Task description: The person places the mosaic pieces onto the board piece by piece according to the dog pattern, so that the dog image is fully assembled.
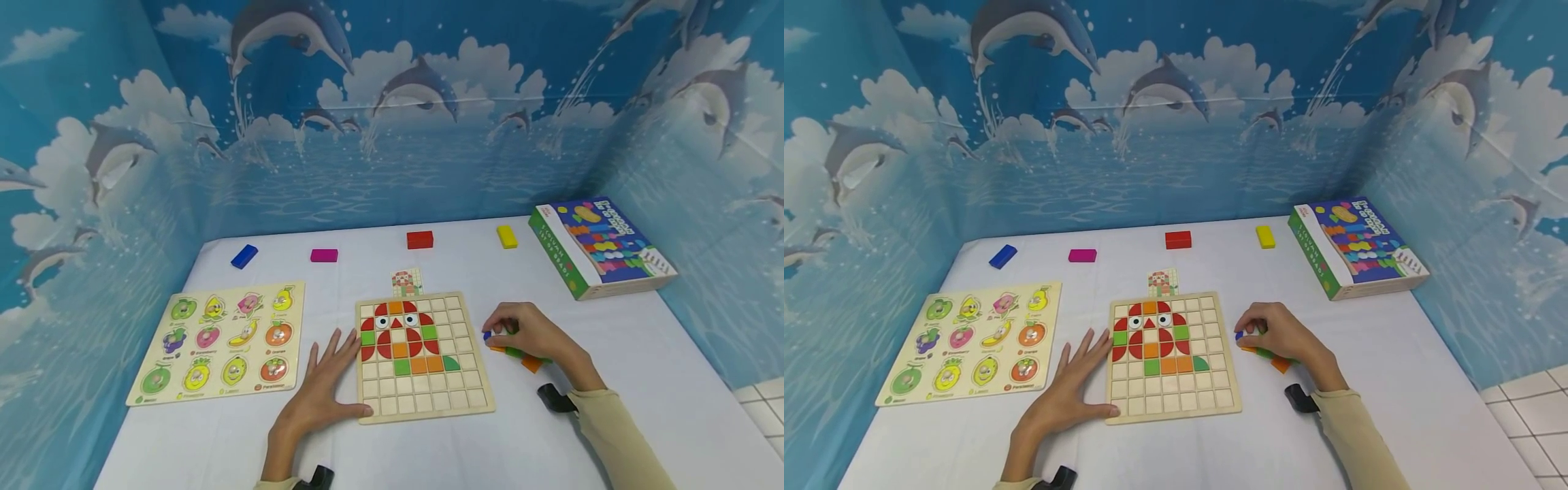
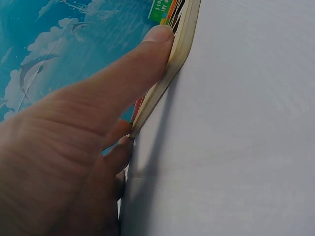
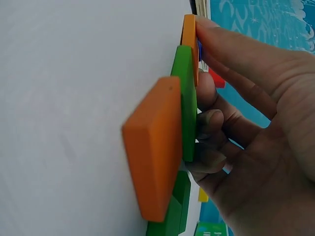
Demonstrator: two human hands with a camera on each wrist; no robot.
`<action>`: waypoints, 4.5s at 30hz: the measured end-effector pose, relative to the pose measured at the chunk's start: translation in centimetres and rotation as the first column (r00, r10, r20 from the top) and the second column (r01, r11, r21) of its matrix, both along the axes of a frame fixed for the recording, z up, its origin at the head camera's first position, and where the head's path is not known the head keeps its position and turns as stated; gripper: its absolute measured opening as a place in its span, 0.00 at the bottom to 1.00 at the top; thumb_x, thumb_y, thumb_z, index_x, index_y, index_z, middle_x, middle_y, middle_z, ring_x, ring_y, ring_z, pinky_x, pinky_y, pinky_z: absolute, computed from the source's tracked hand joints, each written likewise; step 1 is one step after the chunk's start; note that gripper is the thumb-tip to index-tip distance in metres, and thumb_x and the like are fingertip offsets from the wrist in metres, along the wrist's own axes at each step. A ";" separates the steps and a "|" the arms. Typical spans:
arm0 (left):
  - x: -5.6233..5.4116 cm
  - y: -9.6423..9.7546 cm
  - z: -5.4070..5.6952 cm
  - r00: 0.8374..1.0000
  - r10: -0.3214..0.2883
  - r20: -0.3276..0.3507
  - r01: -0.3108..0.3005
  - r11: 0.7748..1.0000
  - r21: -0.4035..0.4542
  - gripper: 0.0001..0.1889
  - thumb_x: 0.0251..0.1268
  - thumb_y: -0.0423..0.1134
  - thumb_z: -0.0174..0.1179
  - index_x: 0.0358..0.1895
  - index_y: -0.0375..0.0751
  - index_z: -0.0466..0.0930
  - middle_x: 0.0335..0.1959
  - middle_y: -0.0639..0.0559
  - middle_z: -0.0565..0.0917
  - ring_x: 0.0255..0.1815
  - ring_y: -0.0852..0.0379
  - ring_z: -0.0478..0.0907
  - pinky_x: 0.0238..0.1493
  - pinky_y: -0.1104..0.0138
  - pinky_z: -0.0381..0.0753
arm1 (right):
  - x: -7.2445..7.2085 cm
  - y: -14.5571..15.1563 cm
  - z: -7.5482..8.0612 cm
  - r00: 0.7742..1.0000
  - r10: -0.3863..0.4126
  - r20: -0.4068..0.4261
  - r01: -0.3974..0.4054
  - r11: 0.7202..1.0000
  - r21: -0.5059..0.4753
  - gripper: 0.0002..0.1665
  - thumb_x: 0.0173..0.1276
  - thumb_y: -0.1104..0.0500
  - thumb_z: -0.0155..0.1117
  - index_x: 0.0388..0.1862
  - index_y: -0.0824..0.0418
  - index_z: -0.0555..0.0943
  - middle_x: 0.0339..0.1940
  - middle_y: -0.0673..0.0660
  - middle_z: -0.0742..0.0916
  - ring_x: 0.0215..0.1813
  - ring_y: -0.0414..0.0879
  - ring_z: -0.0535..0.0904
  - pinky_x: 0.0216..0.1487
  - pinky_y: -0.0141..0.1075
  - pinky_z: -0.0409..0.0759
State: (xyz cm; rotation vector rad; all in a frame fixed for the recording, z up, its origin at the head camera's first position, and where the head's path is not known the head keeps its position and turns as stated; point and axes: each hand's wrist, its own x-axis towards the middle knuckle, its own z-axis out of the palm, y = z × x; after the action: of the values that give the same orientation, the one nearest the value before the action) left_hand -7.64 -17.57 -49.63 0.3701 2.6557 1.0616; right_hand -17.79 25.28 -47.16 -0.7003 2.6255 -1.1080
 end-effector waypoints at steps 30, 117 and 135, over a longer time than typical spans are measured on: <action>0.0 0.1 0.0 1.000 0.008 -0.016 -0.007 1.000 0.028 0.65 0.47 0.55 0.87 0.89 0.56 0.55 0.90 0.62 0.51 0.92 0.52 0.34 0.89 0.45 0.24 | 1.4 -3.4 1.1 0.983 0.143 0.112 -0.119 0.974 -0.195 0.07 0.63 0.70 0.80 0.35 0.59 0.92 0.37 0.52 0.93 0.37 0.42 0.85 0.41 0.29 0.89; 0.1 0.0 -0.1 0.999 0.007 -0.042 -0.005 0.999 0.048 0.66 0.44 0.55 0.88 0.89 0.55 0.56 0.90 0.59 0.53 0.92 0.49 0.36 0.88 0.43 0.25 | -0.3 4.6 -0.1 0.997 -0.031 0.075 0.030 0.999 0.010 0.14 0.60 0.63 0.85 0.44 0.54 0.93 0.37 0.48 0.88 0.38 0.47 0.77 0.37 0.29 0.78; 0.1 -0.1 -0.4 1.000 0.000 -0.015 0.001 1.000 0.020 0.66 0.46 0.57 0.86 0.89 0.58 0.53 0.90 0.64 0.50 0.91 0.56 0.32 0.89 0.48 0.24 | 0.1 3.3 0.2 0.989 -0.067 0.134 0.057 0.995 0.077 0.12 0.61 0.60 0.85 0.41 0.57 0.88 0.37 0.50 0.84 0.42 0.48 0.75 0.41 0.30 0.80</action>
State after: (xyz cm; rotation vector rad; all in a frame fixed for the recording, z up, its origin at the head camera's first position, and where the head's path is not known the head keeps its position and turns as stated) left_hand -7.53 -17.71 -49.99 0.3844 2.6599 1.0906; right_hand -17.70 28.63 -47.00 -0.5126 2.5728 -1.0309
